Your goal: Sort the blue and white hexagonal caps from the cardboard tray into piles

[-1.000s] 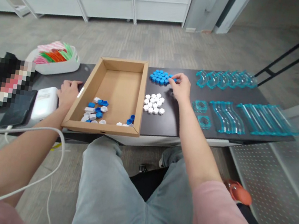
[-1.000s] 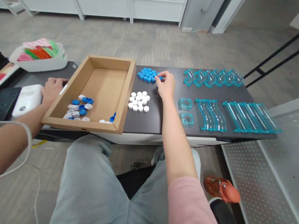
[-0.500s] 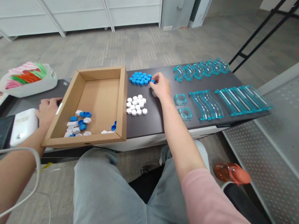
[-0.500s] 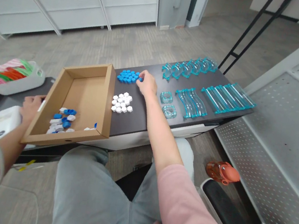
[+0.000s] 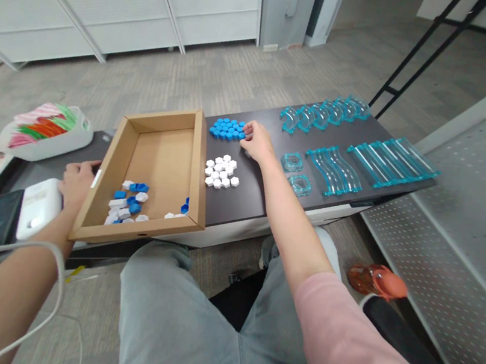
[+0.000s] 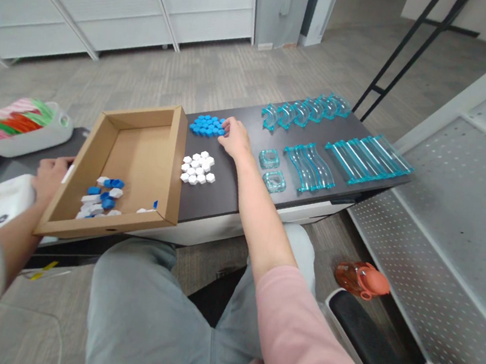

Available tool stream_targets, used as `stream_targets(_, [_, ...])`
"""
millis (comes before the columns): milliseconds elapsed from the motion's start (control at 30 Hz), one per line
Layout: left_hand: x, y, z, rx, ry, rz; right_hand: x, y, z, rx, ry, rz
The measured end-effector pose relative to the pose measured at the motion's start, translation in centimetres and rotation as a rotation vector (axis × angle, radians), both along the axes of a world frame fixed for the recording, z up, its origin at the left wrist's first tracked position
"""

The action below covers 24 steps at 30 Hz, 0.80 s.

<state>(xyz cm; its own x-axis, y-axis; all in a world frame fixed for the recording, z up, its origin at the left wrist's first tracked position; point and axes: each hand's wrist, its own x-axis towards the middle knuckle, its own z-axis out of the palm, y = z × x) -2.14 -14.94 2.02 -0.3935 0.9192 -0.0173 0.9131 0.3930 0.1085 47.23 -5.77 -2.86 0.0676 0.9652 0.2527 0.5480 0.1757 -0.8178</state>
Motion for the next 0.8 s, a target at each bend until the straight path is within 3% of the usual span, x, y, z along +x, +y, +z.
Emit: stream_targets(800, [1.1,-0.5,0.6,-0.003,-0.017,-0.005,-0.2,0.1,0.4,0.015,-0.011,-0.038])
